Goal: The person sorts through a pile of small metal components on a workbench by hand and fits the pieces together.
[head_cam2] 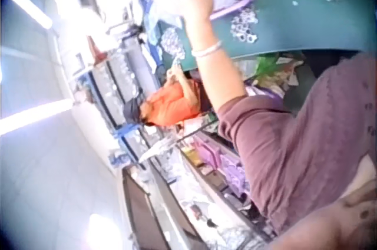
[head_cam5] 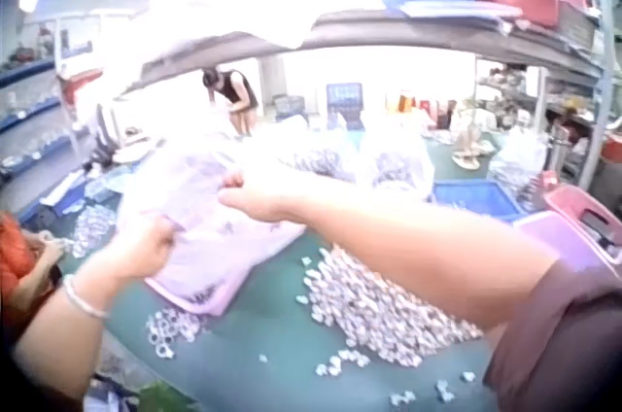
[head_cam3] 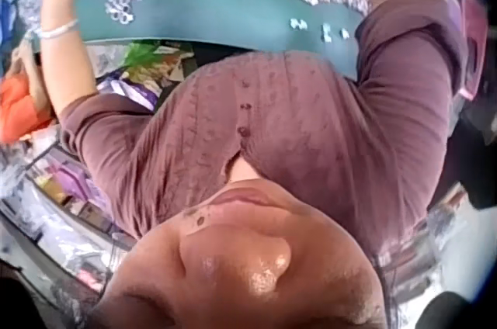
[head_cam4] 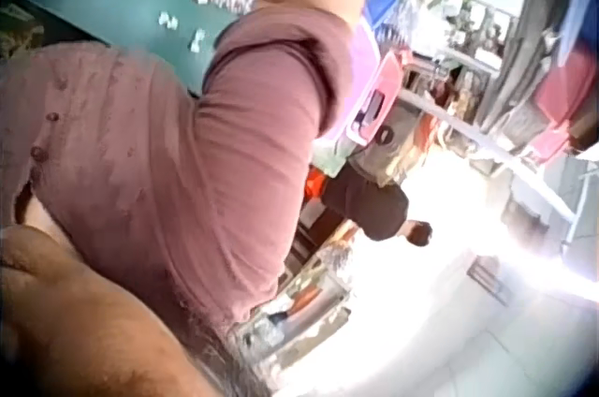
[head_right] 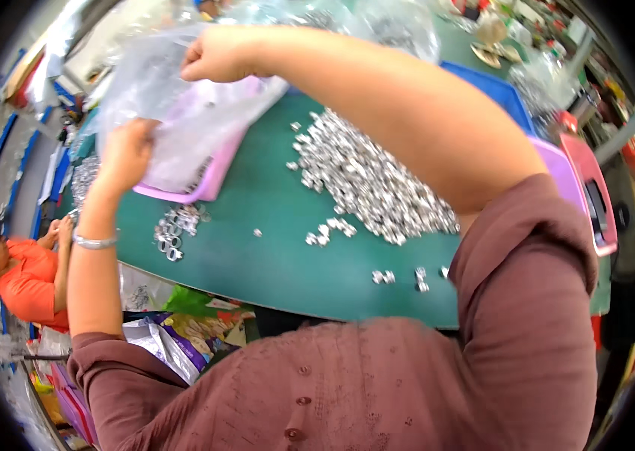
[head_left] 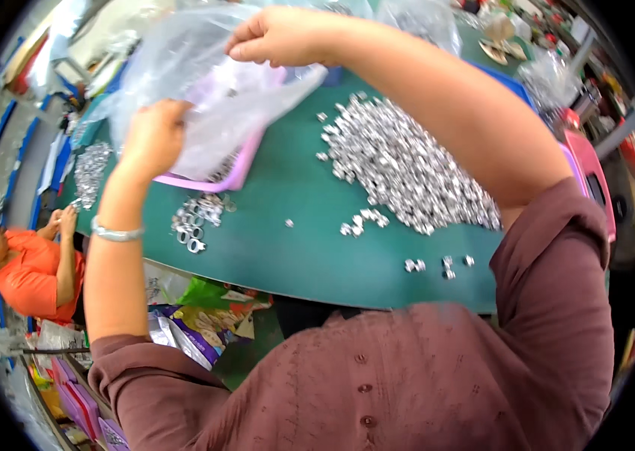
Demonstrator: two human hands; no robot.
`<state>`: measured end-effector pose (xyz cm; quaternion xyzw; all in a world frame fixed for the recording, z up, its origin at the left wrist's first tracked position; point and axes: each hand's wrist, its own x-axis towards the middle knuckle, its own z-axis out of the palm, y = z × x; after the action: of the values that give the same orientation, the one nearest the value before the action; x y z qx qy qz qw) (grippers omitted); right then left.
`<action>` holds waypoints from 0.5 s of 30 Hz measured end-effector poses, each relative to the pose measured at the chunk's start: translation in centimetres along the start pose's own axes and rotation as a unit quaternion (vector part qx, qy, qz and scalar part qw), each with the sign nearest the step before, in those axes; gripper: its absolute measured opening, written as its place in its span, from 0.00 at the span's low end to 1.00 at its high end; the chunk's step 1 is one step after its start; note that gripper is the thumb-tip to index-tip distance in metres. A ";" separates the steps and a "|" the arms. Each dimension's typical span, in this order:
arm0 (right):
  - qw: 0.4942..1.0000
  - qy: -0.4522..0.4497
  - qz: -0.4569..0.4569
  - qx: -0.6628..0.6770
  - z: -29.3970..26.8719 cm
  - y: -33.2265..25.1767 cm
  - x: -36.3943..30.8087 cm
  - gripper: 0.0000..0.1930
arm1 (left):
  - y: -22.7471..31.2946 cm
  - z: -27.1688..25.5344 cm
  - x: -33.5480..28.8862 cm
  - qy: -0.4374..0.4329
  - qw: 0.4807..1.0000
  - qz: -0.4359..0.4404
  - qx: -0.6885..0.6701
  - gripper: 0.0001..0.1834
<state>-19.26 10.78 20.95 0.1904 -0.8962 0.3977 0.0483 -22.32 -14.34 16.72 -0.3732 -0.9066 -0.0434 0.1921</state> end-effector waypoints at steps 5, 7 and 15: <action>0.978 -0.106 -0.119 -0.136 -2.8 2.4 -13.2 0.14 | 3.4 -0.5 -1.3 0.177 0.974 0.104 0.092 0.26; 0.977 -0.141 -0.024 -0.159 -3.2 4.0 -20.1 0.12 | 7.2 0.9 -1.8 0.190 0.974 0.121 0.007 0.26; 0.938 -0.143 0.288 -0.132 -1.3 5.5 -35.7 0.25 | 25.9 7.8 -10.2 -0.147 0.905 0.124 -0.380 0.29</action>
<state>11.57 25.89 9.53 -0.0290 -0.9546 0.2410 -0.1727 -0.22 -0.75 3.93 -0.5293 -0.7858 -0.3052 -0.0963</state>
